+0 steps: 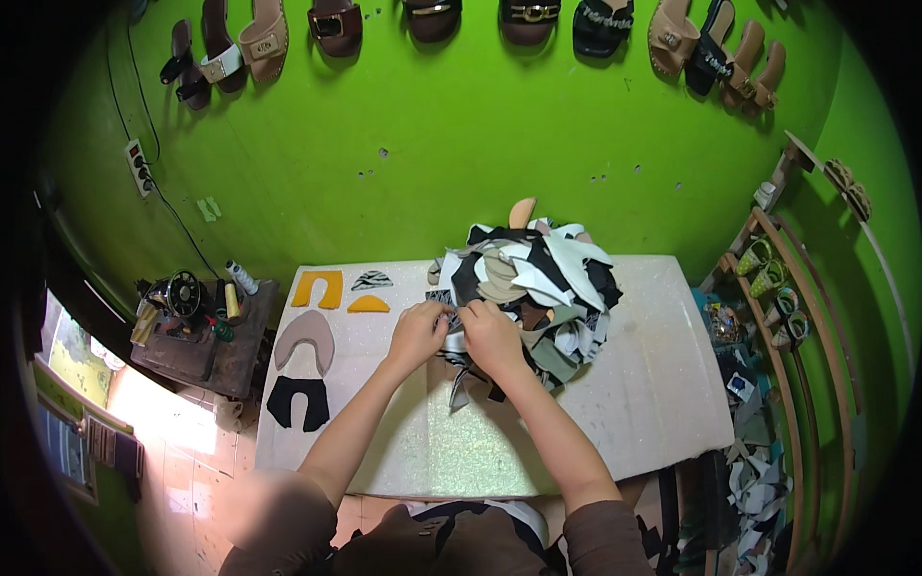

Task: Sorting and arranging cut fabric and leather components for footwear on a workshop table.

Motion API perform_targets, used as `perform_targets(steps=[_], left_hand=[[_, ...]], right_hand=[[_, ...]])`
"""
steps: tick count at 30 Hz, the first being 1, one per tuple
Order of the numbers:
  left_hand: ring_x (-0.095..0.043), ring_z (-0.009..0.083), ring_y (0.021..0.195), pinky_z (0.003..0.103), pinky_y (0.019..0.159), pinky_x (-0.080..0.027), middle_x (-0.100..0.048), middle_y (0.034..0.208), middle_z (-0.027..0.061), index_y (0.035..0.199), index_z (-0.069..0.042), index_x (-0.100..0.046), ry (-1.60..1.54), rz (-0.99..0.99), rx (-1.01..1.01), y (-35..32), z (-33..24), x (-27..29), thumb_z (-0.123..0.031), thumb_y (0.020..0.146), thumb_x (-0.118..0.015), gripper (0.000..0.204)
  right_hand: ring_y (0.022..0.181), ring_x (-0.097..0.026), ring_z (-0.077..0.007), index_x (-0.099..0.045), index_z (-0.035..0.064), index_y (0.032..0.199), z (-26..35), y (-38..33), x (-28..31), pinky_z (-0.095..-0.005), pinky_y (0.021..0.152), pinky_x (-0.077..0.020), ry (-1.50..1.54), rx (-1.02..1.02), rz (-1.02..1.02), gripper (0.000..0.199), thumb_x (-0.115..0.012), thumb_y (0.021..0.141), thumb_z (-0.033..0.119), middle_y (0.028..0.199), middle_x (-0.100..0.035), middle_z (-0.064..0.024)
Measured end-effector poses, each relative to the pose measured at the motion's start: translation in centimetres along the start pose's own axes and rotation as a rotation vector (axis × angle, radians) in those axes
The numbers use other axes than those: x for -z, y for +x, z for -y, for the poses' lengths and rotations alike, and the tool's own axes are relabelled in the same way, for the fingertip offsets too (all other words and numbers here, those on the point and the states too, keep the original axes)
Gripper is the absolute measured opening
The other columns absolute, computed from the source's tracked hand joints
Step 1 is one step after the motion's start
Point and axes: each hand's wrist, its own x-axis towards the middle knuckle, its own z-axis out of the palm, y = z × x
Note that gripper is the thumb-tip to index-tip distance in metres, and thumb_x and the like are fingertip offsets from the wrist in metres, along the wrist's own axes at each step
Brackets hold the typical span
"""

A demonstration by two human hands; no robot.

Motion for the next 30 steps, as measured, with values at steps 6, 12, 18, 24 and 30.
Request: perform_targets(steps=[6, 12, 18, 24, 30], left_hand=[[-0.06, 0.0324, 0.085, 0.04, 0.077, -0.048, -0.064, 0.092, 0.0144, 0.093, -0.003, -0.065, -0.026, 0.105, 0.133, 0.2, -0.6, -0.2, -0.014, 0.079, -0.055, 0.021], [-0.061, 0.0321, 0.085, 0.039, 0.077, -0.048, -0.064, 0.092, 0.0154, 0.092, -0.002, -0.064, -0.016, 0.144, 0.19, -1.0, -0.6, 0.2, -0.016, 0.079, -0.055, 0.021], [-0.061, 0.0324, 0.086, 0.038, 0.078, -0.048, -0.063, 0.093, 0.0164, 0.094, -0.002, -0.064, -0.009, 0.176, 0.201, -2.1, -0.4, 1.1, -0.017, 0.08, -0.055, 0.022], [-0.061, 0.0296, 0.088, 0.038, 0.08, -0.047, -0.063, 0.096, 0.0131, 0.093, -0.004, -0.064, 0.073, 0.332, 0.095, -4.5, -0.1, 0.3, -0.017, 0.078, -0.056, 0.022], [-0.058, 0.0228, 0.099, 0.04, 0.089, -0.042, -0.064, 0.103, 0.008, 0.097, -0.008, -0.064, 0.304, 0.37, -0.082, -7.4, 0.5, -0.4, -0.017, 0.077, -0.058, 0.023]], right_hand=[[0.095, -0.05, -0.0257, -0.067, 0.0089, 0.084, -1.8, 1.2, -1.2, -0.0355, 0.076, -0.045, -0.347, 0.108, 0.18, 0.017, -0.063, 0.067, 0.01, 0.091, -0.055, -0.0076], [0.093, -0.05, -0.023, -0.068, 0.0106, 0.071, -3.4, 1.3, -2.7, -0.0341, 0.072, -0.0417, -0.472, 0.179, 0.125, 0.009, -0.062, 0.067, 0.015, 0.089, -0.053, -0.0058], [0.091, -0.05, -0.0242, -0.067, 0.0087, 0.067, -4.0, 1.0, -1.9, -0.0364, 0.073, -0.0416, -0.339, 0.168, 0.051, 0.009, -0.06, 0.069, 0.015, 0.089, -0.054, -0.0072], [0.098, -0.051, -0.0261, -0.067, 0.0058, 0.078, -3.1, -1.0, -1.0, -0.0393, 0.08, -0.0404, -0.179, 0.133, 0.036, 0.012, -0.061, 0.074, 0.015, 0.098, -0.057, -0.0098], [0.103, -0.05, -0.0271, -0.065, 0.0042, 0.092, -0.8, -3.2, 0.8, -0.0397, 0.087, -0.0391, -0.094, 0.15, -0.007, 0.019, -0.061, 0.078, 0.016, 0.105, -0.057, -0.0108]])
